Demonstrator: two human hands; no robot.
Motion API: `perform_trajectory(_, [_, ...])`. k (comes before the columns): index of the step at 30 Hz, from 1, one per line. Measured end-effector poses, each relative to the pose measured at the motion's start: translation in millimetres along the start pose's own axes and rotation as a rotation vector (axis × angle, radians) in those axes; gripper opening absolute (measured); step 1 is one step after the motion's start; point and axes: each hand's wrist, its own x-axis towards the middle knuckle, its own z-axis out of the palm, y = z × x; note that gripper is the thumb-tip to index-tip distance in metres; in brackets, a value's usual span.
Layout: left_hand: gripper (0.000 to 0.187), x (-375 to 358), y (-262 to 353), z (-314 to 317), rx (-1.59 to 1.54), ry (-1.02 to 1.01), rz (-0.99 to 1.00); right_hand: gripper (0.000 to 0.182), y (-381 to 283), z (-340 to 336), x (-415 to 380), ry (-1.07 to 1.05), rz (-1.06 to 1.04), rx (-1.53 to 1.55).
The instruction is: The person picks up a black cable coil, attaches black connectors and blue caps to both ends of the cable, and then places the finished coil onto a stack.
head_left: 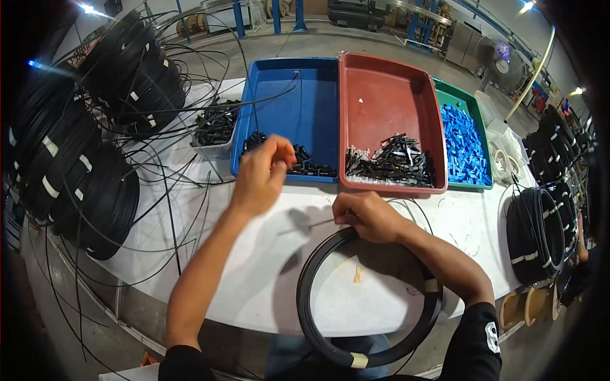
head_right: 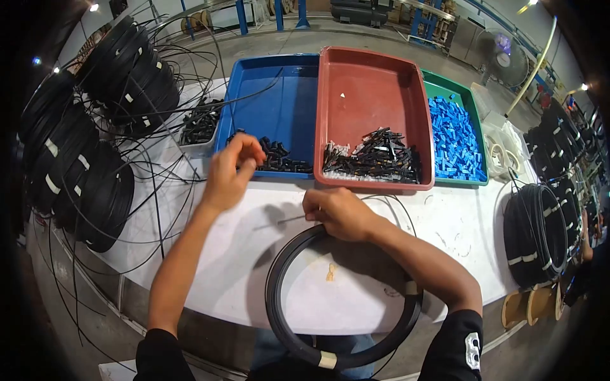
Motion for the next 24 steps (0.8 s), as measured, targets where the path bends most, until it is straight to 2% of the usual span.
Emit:
perform_trajectory(1, [0.022,21,-7,-6,0.170,-0.034,0.058,0.010,1,-3,2,-0.031,0.025,0.032])
perform_trajectory(4, [0.020,66,-15,-3,0.265,-0.077,0.119,0.009,7,-10,-1,-0.072,0.077,0.080])
perform_trajectory(5, [0.020,77,-21,-2,0.272,-0.096,0.108,0.009,8,-9,0,-0.091,0.086,0.082])
perform_trajectory(7, [0.020,93,-27,1,0.563,-0.288,-0.053,0.010,8,-4,-4,-0.018,0.112,0.135])
perform_trajectory(8, [0.020,94,-29,4,0.556,-0.287,-0.048,0.010,7,-5,-5,0.007,0.118,0.115])
perform_trajectory(10, [0.023,90,-31,8,0.646,-0.325,-0.189,0.010,2,-5,-7,0.019,0.165,0.092])
perform_trajectory(14, [0.025,91,-31,8,0.601,-0.275,-0.104,0.010,-2,3,-8,0.036,0.283,0.038])
perform_trajectory(18, [0.026,87,-39,5,0.547,-0.230,-0.066,0.011,2,-3,-5,0.025,0.205,0.048])
perform_trajectory(20, [0.027,89,-35,-1,0.584,-0.298,-0.043,0.012,-6,-25,4,-0.145,0.016,-0.011])
perform_trajectory(21, [0.027,90,-35,-5,0.589,-0.301,-0.053,0.013,-5,-33,8,-0.151,-0.010,0.002])
perform_trajectory(22, [0.029,90,-36,-9,0.550,-0.286,-0.056,0.013,-3,-43,13,-0.120,-0.107,-0.102])
perform_trajectory(24, [0.030,89,-42,-15,0.518,-0.268,-0.057,0.016,-5,-56,15,0.050,-0.076,0.071])
